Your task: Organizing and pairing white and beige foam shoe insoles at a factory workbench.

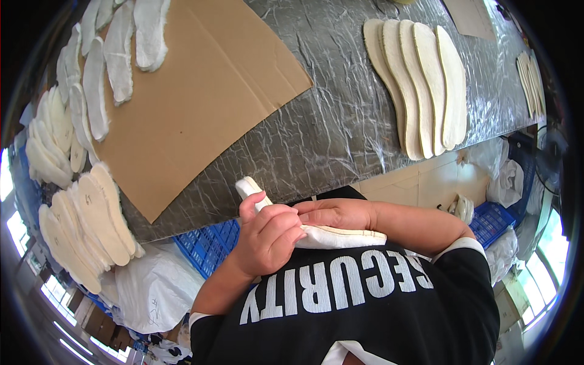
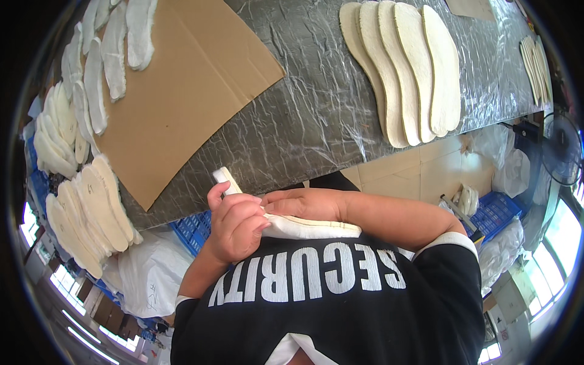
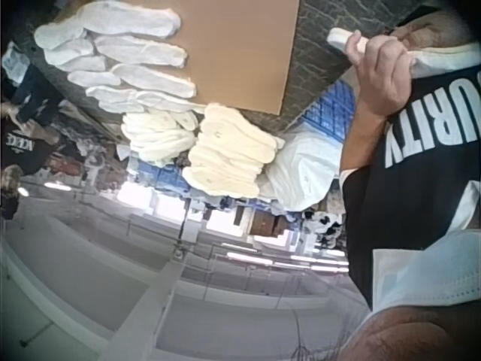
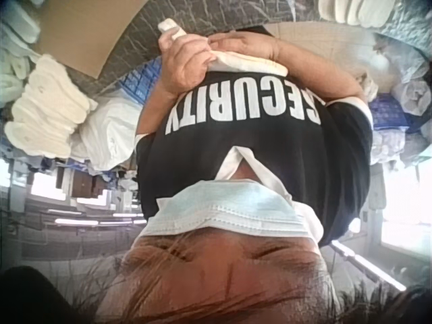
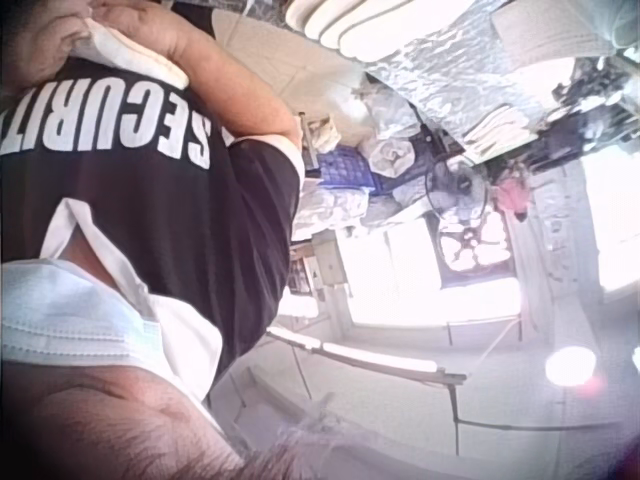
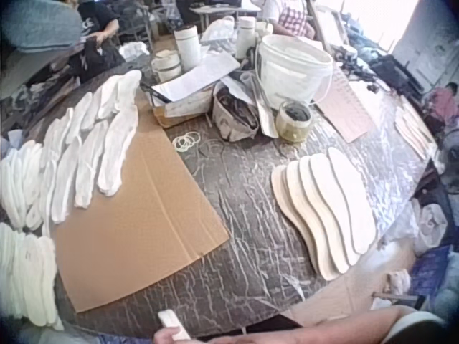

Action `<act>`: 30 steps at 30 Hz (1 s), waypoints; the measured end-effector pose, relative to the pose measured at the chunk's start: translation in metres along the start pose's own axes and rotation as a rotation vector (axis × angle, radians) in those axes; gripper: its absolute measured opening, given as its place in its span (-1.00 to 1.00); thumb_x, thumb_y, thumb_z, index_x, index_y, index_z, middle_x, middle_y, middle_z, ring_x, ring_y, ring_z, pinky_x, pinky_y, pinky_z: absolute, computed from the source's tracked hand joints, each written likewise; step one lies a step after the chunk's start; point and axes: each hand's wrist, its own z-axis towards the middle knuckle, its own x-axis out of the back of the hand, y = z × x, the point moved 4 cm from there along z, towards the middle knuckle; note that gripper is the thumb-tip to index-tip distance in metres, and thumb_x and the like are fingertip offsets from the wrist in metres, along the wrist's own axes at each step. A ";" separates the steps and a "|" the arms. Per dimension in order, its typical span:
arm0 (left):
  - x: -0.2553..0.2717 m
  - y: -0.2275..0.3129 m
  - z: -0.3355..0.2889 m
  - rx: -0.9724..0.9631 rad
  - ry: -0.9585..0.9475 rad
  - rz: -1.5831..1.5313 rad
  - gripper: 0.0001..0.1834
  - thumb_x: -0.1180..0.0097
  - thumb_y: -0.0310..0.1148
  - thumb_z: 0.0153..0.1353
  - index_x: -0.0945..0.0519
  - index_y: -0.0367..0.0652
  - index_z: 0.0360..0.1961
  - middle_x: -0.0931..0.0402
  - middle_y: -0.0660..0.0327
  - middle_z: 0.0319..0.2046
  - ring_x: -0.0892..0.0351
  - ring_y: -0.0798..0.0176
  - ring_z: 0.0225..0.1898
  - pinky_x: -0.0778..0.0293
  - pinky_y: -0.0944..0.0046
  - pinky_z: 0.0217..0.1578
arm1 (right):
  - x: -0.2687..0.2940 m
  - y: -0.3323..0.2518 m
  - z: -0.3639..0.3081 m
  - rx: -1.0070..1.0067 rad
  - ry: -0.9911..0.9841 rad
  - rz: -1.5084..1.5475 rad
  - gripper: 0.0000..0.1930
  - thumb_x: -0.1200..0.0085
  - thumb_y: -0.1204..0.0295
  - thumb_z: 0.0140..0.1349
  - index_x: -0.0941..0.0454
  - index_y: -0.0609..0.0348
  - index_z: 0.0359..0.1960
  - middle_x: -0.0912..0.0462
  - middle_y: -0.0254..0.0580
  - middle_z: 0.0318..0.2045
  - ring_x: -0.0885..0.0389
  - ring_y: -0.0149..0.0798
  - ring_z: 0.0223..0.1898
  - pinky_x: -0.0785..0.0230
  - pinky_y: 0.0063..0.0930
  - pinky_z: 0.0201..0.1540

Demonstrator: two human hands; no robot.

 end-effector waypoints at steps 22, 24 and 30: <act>0.054 -0.056 0.013 0.309 -0.354 -0.163 -0.38 -0.46 -0.01 -0.29 -0.63 -0.11 -0.18 -0.60 0.24 -0.08 -0.34 -0.03 0.25 0.15 -0.26 0.33 | -0.006 -0.032 -0.011 0.026 -0.187 -0.334 -0.07 -0.29 -0.10 -0.01 -0.20 0.14 0.33 -0.47 -0.03 0.10 -0.43 -0.12 0.16 -0.22 -0.34 0.21; 0.053 -0.060 0.010 0.297 -0.370 -0.201 -0.42 -0.46 -0.04 -0.28 -0.64 -0.10 -0.20 -0.61 0.25 -0.09 -0.35 -0.03 0.25 0.16 -0.26 0.33 | -0.007 -0.031 -0.011 0.021 -0.198 -0.322 -0.07 -0.29 -0.09 0.00 -0.20 0.14 0.33 -0.46 -0.03 0.11 -0.41 -0.12 0.18 -0.20 -0.34 0.23; 0.048 -0.059 0.008 0.277 -0.401 -0.315 -0.51 -0.48 -0.19 -0.31 -0.68 -0.04 -0.24 -0.61 0.34 -0.24 -0.43 0.07 0.16 0.18 -0.34 0.32 | -0.008 -0.026 -0.010 0.013 -0.226 -0.248 -0.09 -0.29 -0.04 0.03 -0.19 0.15 0.34 -0.44 -0.03 0.15 -0.38 -0.13 0.22 -0.16 -0.33 0.28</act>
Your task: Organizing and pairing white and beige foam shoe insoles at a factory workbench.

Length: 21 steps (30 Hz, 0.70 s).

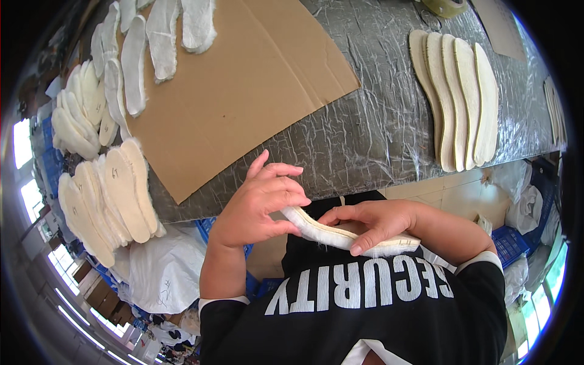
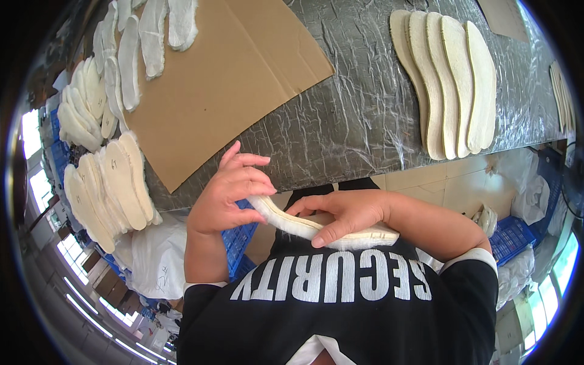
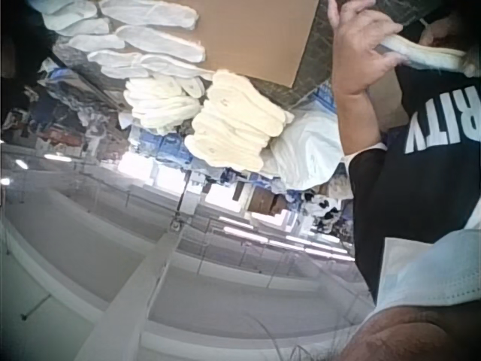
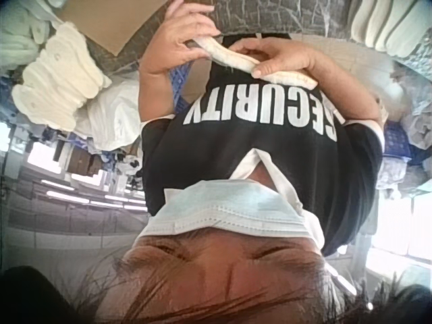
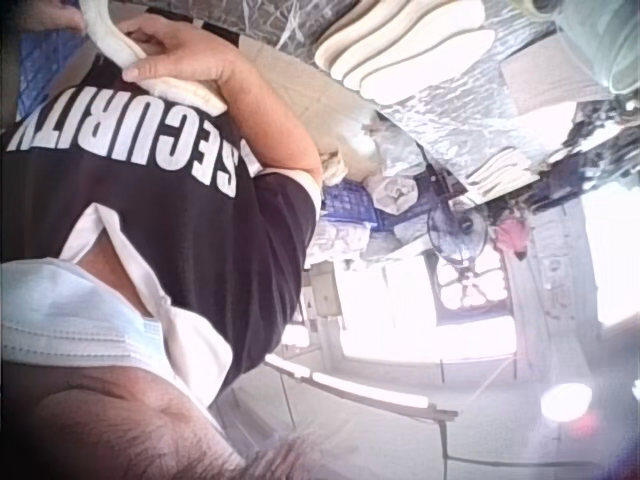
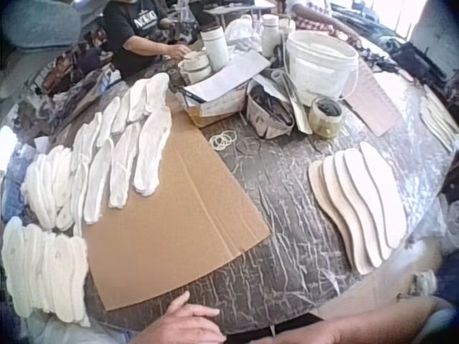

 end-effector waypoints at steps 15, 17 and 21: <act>-0.017 -0.002 0.003 -0.058 -0.053 -0.038 -0.73 -0.42 -0.31 -0.27 -0.64 -0.08 -0.47 -0.55 0.34 -0.43 -0.53 0.16 -0.12 0.10 -0.27 0.32 | 0.002 0.007 -0.004 0.031 -0.116 0.137 -0.14 -0.24 0.04 0.11 -0.15 0.17 0.37 -0.40 -0.04 0.19 -0.33 -0.19 0.22 -0.13 -0.35 0.28; -0.018 -0.003 0.001 -0.051 0.003 0.008 -0.70 -0.45 -0.27 -0.30 -0.60 -0.09 -0.52 -0.55 0.32 -0.44 -0.55 0.16 -0.18 0.04 -0.25 0.31 | 0.008 0.000 -0.009 0.091 -0.164 0.071 -0.12 -0.26 0.09 0.09 -0.12 0.17 0.39 -0.42 -0.03 0.18 -0.36 -0.17 0.20 -0.16 -0.35 0.26; -0.013 -0.002 -0.004 -0.023 0.063 0.088 -0.61 -0.49 -0.22 -0.34 -0.61 -0.10 -0.45 -0.56 0.31 -0.43 -0.55 0.16 -0.19 0.00 -0.24 0.29 | 0.014 -0.027 -0.027 -0.089 -0.106 -0.339 -0.14 -0.07 0.51 -0.07 -0.12 0.09 0.41 -0.55 0.09 0.05 -0.55 -0.04 0.02 -0.32 -0.30 0.12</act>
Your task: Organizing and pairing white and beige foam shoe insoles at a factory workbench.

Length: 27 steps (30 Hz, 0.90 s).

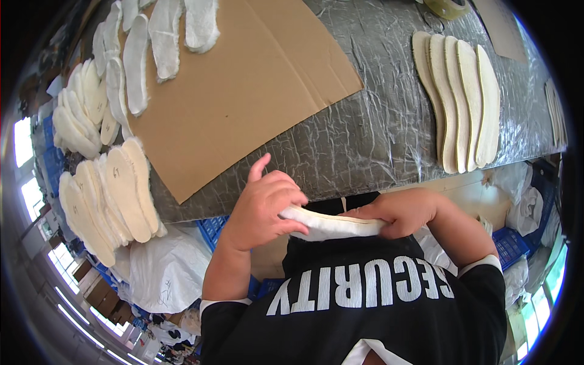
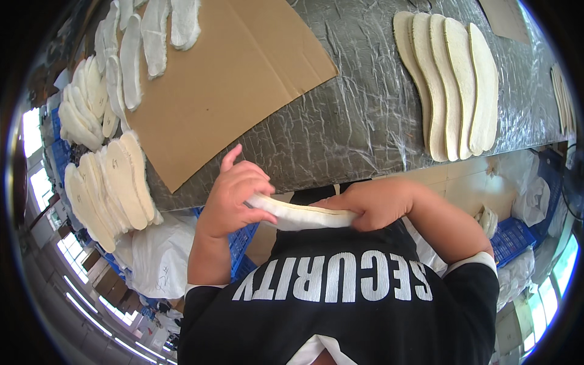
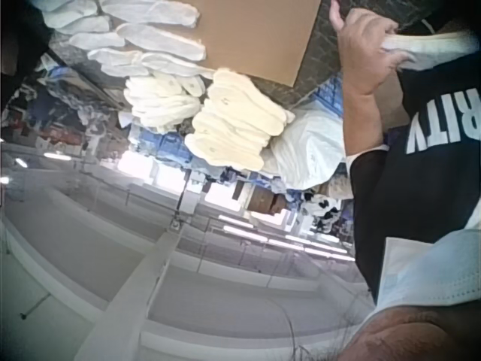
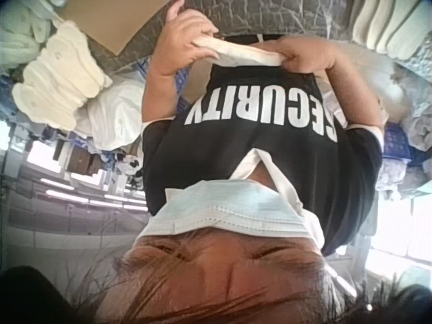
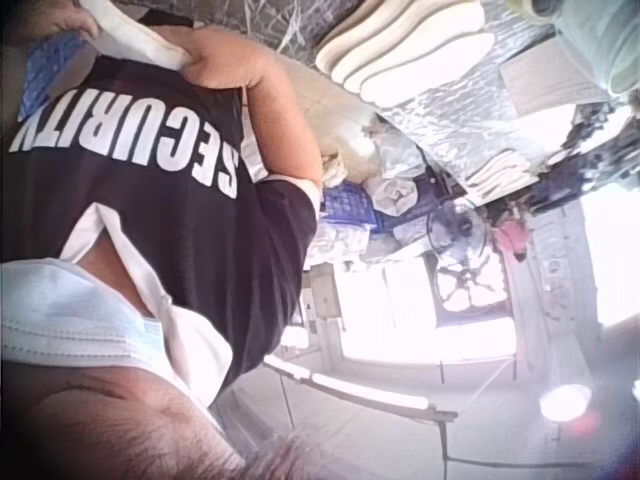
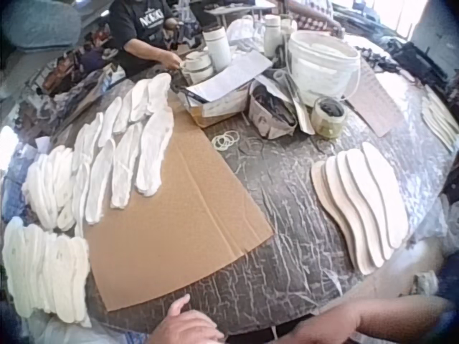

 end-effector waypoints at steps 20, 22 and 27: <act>-0.032 -0.068 -0.032 0.691 0.316 -1.176 -0.69 -0.23 -0.33 0.24 -0.53 -0.30 -0.09 -0.60 0.22 -0.34 -0.57 0.40 -0.42 -0.49 0.46 -0.38 | 0.049 0.004 -0.045 -0.143 0.652 0.026 -0.37 -0.12 0.26 0.21 -0.27 0.14 0.31 -0.58 0.17 -0.02 -0.58 0.13 -0.02 -0.38 -0.19 0.10; -0.036 -0.073 -0.040 0.804 0.307 -1.430 -0.72 -0.17 -0.37 0.28 -0.53 -0.31 -0.06 -0.62 0.20 -0.35 -0.60 0.37 -0.45 -0.51 0.39 -0.51 | 0.050 -0.018 -0.047 -0.203 0.744 -0.624 -0.19 -0.26 -0.01 0.04 -0.29 0.08 0.30 -0.41 0.11 0.18 -0.35 0.04 0.25 -0.22 -0.13 0.26; -0.039 -0.077 -0.047 0.862 0.353 -1.501 -0.65 -0.10 -0.24 0.33 -0.53 -0.33 -0.04 -0.60 0.18 -0.39 -0.56 0.35 -0.55 -0.44 0.36 -0.65 | 0.034 -0.044 -0.006 -0.005 0.835 -1.112 -0.14 -0.36 0.09 -0.10 -0.29 0.00 0.29 -0.32 0.04 0.26 -0.22 0.06 0.33 -0.08 0.04 0.32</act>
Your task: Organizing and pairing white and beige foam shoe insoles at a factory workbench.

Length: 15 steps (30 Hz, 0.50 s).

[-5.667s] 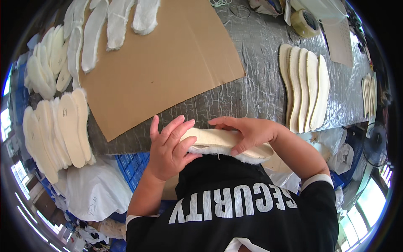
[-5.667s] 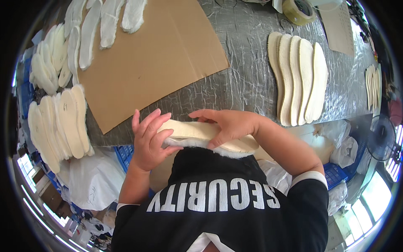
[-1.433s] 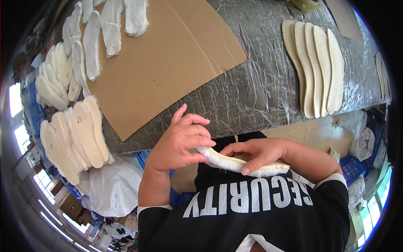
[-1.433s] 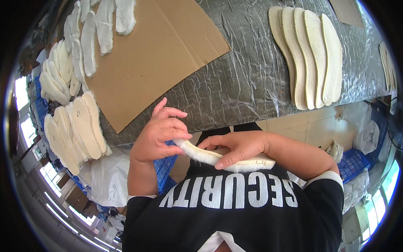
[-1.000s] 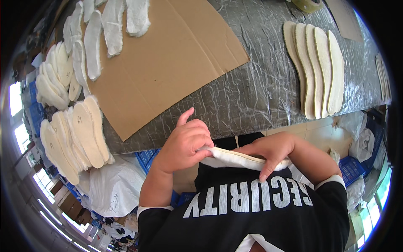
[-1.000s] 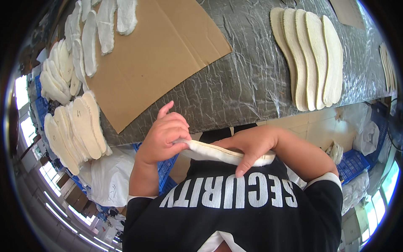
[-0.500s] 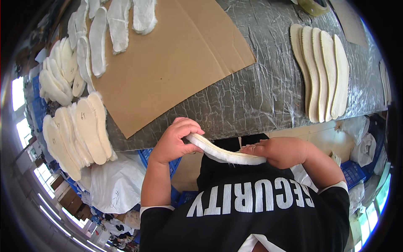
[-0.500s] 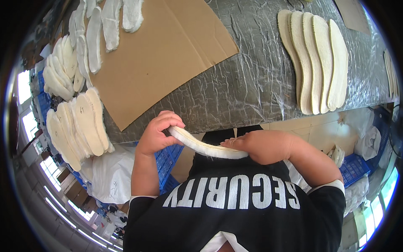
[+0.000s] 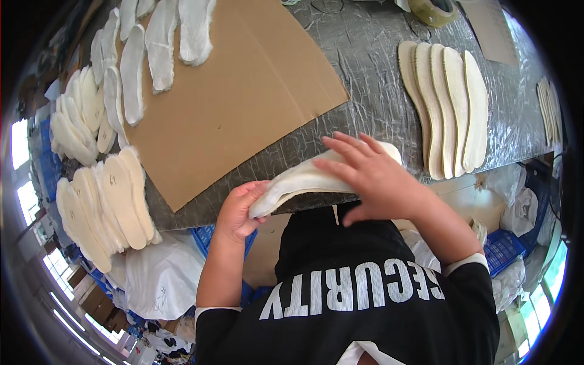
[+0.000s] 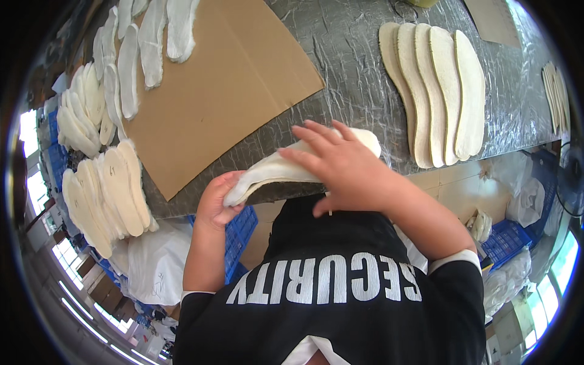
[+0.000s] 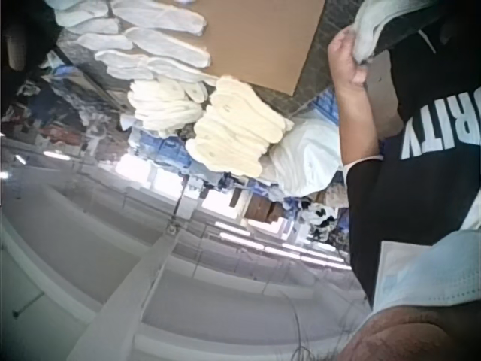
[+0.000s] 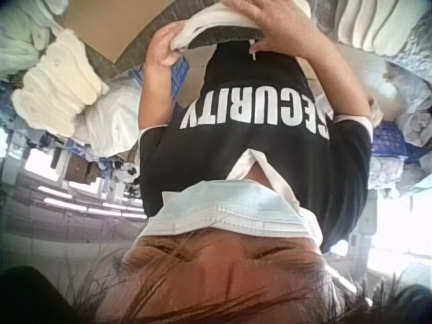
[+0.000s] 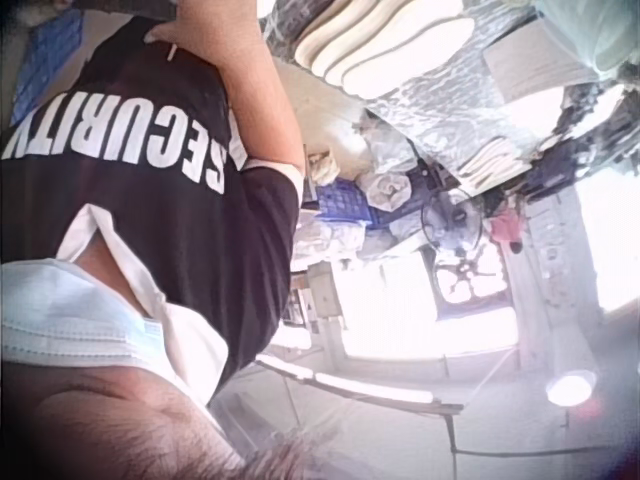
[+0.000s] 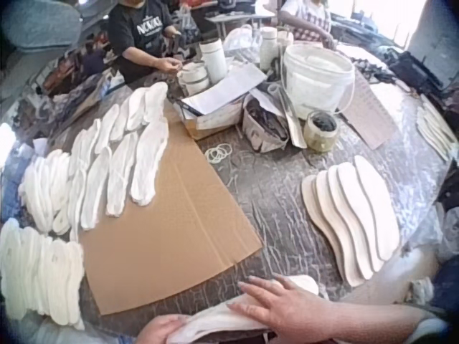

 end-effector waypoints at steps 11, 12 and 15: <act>-0.085 0.041 -0.052 -1.284 0.383 1.557 -0.34 -0.35 0.10 -0.04 -0.52 -0.18 -0.06 -0.46 0.14 -0.01 -0.42 0.08 0.00 -0.33 0.06 0.05 | 0.006 0.026 0.023 -0.157 -0.416 0.499 -0.30 -0.06 0.57 0.00 -0.27 0.09 0.30 -0.63 0.19 -0.29 -0.62 0.16 -0.20 -0.41 -0.10 -0.07; -0.096 0.037 -0.047 -1.282 0.339 1.585 -0.47 -0.43 -0.06 -0.12 -0.57 -0.11 -0.17 -0.48 0.20 -0.08 -0.44 0.10 -0.03 -0.26 0.00 0.08 | 0.006 0.028 0.023 -0.192 -0.497 0.534 -0.29 -0.09 0.55 0.00 -0.27 0.11 0.30 -0.64 0.18 -0.24 -0.63 0.13 -0.17 -0.41 -0.15 -0.05; -0.111 0.029 -0.028 -1.250 0.182 1.730 -0.56 -0.44 -0.21 -0.20 -0.60 -0.06 -0.25 -0.50 0.28 -0.14 -0.44 0.14 -0.04 -0.17 -0.08 0.13 | -0.011 0.038 0.014 -0.203 -0.520 0.633 -0.29 -0.11 0.54 -0.01 -0.28 0.13 0.30 -0.64 0.15 -0.19 -0.63 0.08 -0.13 -0.41 -0.21 -0.02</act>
